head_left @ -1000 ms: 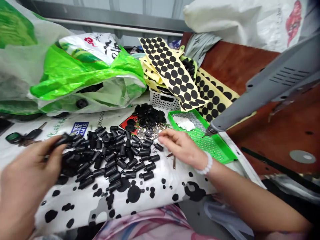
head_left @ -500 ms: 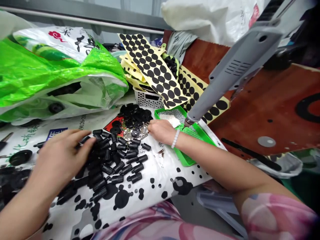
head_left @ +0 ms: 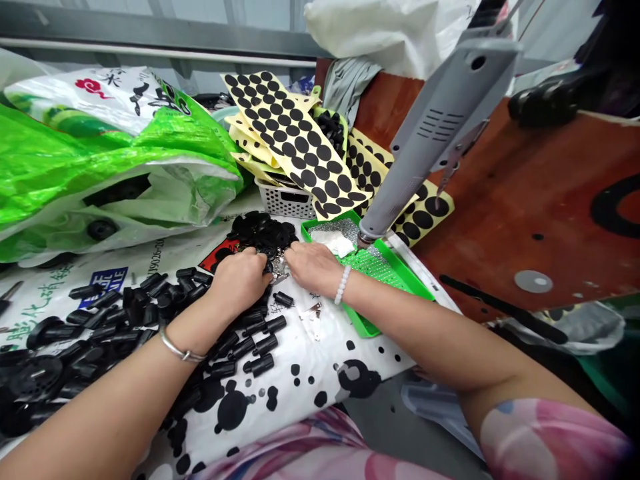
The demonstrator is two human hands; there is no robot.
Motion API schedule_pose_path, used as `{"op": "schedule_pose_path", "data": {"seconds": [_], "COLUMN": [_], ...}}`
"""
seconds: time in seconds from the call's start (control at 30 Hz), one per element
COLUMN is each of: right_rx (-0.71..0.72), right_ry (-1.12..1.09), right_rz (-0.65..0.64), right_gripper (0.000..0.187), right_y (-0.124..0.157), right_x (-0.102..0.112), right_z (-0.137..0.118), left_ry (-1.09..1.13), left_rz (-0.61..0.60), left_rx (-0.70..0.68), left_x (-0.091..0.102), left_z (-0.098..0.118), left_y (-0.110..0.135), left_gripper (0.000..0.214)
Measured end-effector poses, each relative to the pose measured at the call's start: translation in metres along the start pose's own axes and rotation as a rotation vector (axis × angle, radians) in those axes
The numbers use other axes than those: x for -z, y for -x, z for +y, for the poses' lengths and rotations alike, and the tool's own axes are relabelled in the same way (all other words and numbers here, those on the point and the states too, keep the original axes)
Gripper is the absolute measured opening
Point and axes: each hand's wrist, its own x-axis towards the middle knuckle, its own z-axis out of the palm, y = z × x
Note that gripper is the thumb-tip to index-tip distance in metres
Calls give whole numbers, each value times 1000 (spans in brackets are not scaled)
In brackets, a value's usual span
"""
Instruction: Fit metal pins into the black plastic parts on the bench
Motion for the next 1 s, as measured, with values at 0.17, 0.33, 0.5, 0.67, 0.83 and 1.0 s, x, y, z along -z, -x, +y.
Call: {"op": "schedule_pose_path", "data": {"seconds": [0.17, 0.33, 0.5, 0.67, 0.83, 1.0], "right_rx": [-80, -43, 43, 248, 336, 224], "right_ry": [-262, -568, -750, -867, -795, -831], "right_rz": [130, 217, 241, 401, 402, 301], "right_gripper": [19, 12, 10, 12, 14, 13], "right_y": [4, 4, 15, 35, 41, 41], "right_x": [14, 14, 18, 27, 26, 22], "right_z": [5, 7, -12, -32, -42, -49], "left_ry": [367, 1055, 1848, 1932, 1890, 1743], "left_rz": [37, -53, -156, -123, -88, 11], "left_rx": [102, 206, 347, 355, 375, 343], "left_x": [11, 22, 24, 23, 21, 15], "left_z": [-9, -15, -15, -10, -5, -1], "left_y": [13, 47, 74, 85, 90, 94], "left_gripper": [43, 43, 38, 37, 39, 36]}}
